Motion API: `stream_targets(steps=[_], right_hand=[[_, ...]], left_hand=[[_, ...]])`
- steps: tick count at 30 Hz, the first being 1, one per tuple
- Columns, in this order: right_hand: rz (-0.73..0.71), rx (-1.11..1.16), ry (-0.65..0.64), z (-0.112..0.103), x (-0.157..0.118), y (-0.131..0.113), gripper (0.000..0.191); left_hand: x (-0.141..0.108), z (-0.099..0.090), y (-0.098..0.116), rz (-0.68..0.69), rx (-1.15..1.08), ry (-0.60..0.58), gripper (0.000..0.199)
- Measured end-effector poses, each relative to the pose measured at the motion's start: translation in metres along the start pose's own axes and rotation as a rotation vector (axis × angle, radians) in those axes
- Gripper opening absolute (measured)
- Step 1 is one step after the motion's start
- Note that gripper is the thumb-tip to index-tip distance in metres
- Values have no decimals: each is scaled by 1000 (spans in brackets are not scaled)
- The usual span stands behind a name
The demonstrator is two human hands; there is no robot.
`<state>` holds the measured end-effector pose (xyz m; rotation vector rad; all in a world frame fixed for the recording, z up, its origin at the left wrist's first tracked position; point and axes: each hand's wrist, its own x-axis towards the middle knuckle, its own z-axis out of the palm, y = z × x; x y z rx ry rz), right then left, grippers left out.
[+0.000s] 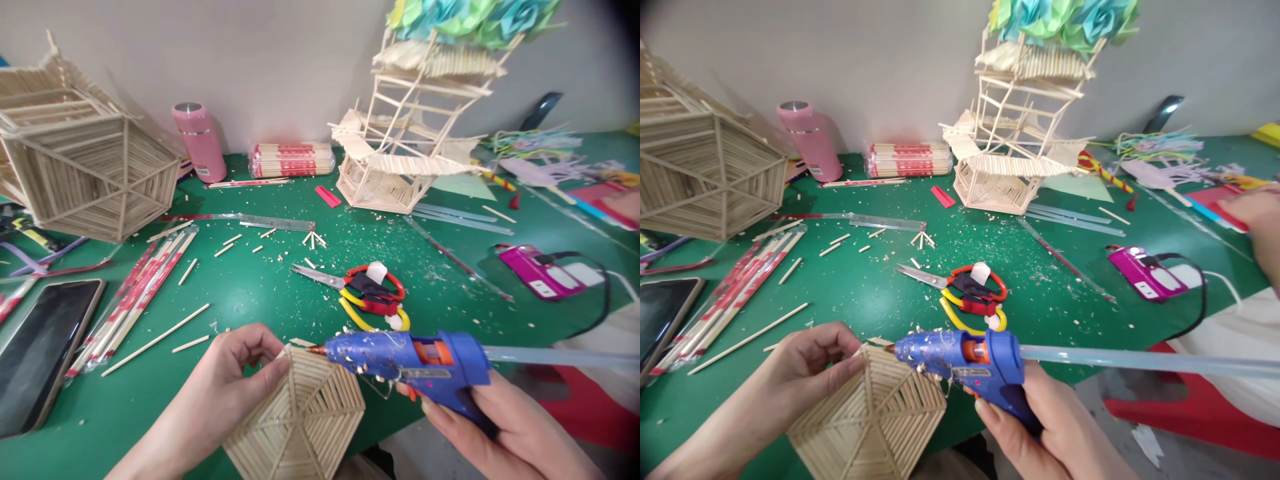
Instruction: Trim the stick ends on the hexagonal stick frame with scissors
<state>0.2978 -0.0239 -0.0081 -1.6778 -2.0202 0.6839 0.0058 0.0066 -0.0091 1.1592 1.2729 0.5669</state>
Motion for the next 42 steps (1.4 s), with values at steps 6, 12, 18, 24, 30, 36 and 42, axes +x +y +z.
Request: stream_targets(steps=[6, 12, 18, 24, 30, 36, 42], right_hand=[[44, -8, -9, -3, -4, 5, 39], [56, 26, -52, -5, -2, 4, 36], [6, -19, -27, -3, 3, -5, 37], [-51, -25, -66, -1, 5, -6, 40], [-97, -31, -90, 0, 6, -5, 41], [-98, -26, -75, 1, 6, -6, 42], [-103, -32, -82, 1, 4, -8, 43]], left_hand=[[1, -1, -2, 4, -23, 7, 20], [0, 0, 0, -7, -22, -8, 22], [1, 0, 0, -15, -16, -7, 23], [-1, 0, 2, -1, 7, 0, 22], [-1, 2, 5, 5, 30, -9, 22], [0, 2, 4, -1, 25, -5, 22], [0, 2, 5, 0, 21, -3, 22]])
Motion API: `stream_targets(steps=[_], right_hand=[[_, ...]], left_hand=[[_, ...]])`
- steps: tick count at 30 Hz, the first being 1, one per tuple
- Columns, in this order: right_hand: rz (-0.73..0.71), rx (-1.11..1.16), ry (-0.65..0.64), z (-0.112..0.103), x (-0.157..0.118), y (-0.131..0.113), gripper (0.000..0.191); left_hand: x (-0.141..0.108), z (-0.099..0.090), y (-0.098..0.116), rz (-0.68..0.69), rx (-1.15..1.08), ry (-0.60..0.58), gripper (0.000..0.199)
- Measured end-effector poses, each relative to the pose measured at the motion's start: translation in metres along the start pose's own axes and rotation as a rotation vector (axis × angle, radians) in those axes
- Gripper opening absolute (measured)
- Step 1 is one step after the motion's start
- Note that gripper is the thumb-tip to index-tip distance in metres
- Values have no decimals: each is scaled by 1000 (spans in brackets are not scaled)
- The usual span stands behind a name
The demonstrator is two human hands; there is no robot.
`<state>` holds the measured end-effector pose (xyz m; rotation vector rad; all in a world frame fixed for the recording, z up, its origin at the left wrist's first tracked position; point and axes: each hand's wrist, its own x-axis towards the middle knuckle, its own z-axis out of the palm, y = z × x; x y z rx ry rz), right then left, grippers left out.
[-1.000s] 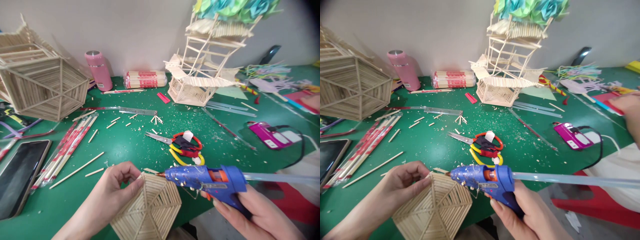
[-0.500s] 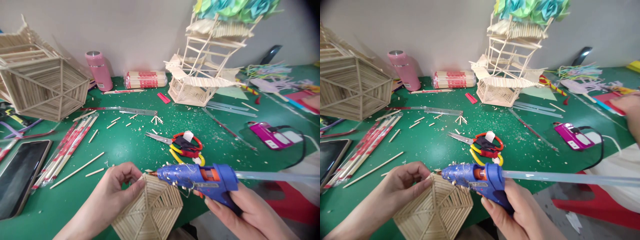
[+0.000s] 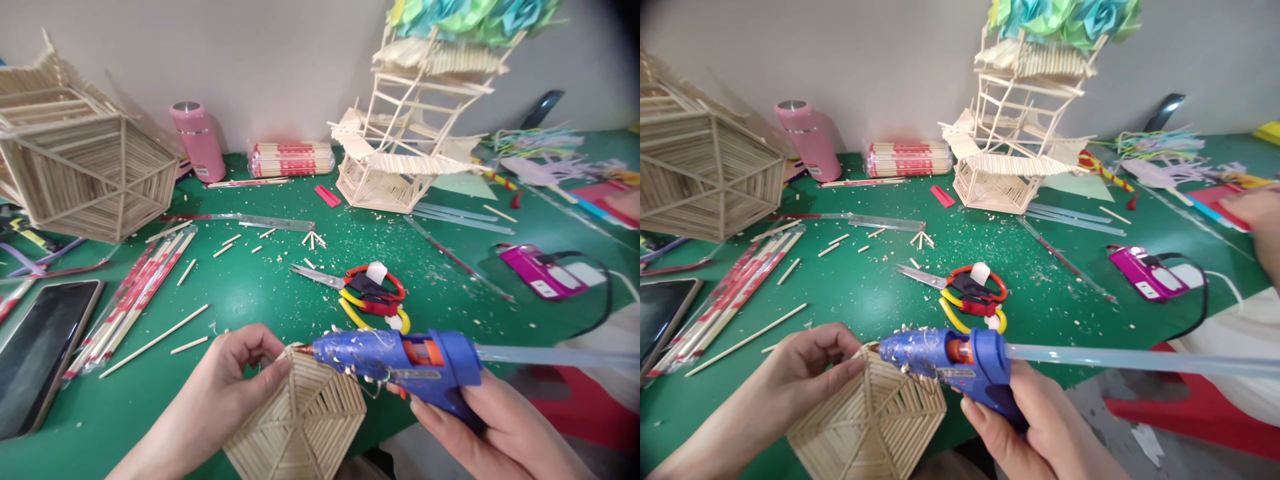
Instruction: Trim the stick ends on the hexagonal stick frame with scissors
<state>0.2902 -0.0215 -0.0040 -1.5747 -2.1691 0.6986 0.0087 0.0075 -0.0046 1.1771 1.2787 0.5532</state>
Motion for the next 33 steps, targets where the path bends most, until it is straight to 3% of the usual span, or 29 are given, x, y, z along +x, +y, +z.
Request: stream_targets(steps=[26, 33], right_hand=[[72, 27, 34, -3, 1, 2, 39], [63, 13, -9, 3, -4, 13, 40]], left_hand=[[1, 0, -1, -5, 8, 1, 23], [1, -1, -2, -10, -2, -3, 22]])
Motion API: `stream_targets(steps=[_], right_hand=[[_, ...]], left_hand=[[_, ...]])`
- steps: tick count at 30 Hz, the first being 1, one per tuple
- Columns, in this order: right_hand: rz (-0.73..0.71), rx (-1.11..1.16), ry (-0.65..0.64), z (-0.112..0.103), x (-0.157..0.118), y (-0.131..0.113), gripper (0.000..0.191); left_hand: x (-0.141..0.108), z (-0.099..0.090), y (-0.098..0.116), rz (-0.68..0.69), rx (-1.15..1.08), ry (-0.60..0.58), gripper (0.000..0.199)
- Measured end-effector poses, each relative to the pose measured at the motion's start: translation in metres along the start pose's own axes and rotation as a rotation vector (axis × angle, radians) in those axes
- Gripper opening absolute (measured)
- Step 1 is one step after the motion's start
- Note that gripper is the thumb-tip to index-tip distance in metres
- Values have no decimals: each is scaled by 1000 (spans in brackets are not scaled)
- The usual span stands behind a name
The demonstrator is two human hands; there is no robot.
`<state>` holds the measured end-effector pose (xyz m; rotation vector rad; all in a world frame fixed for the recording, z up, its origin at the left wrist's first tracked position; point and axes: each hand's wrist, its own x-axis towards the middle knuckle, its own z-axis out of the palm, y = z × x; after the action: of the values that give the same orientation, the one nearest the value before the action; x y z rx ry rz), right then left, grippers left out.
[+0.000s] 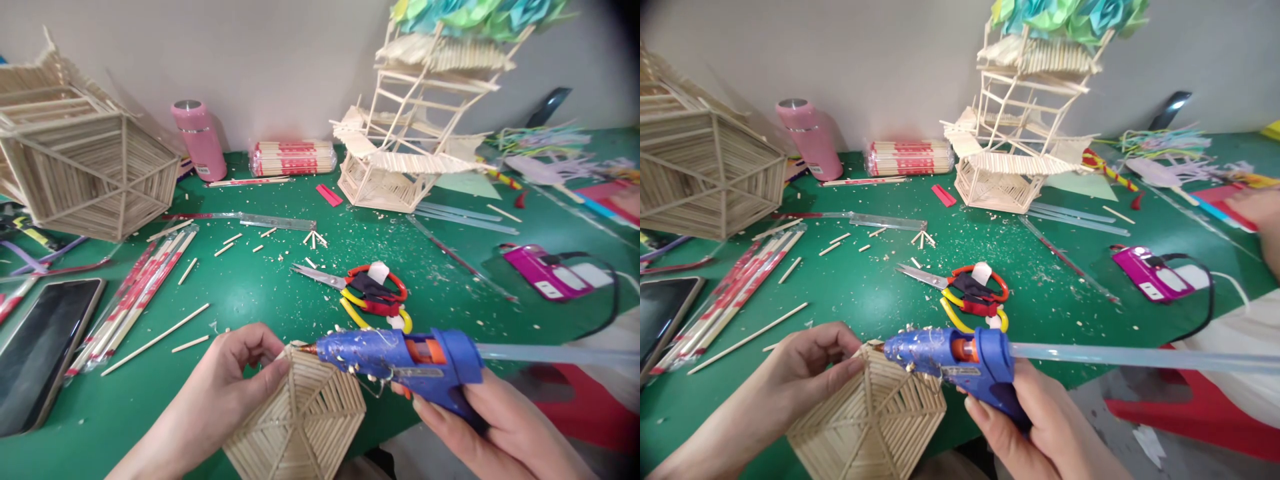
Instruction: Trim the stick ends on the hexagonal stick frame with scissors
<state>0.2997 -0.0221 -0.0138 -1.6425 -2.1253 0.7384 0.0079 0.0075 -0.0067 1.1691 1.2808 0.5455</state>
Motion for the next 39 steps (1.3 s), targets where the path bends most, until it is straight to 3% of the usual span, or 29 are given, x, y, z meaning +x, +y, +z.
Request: stream_targets(steps=[26, 39], right_hand=[[-109, -2, 31, -3, 9, -15, 41], [-29, -17, 49, -2, 2, -4, 39]], left_hand=[[-1, 1, 1, 31, 35, 15, 21], [-1, 0, 0, 15, 6, 18, 21]])
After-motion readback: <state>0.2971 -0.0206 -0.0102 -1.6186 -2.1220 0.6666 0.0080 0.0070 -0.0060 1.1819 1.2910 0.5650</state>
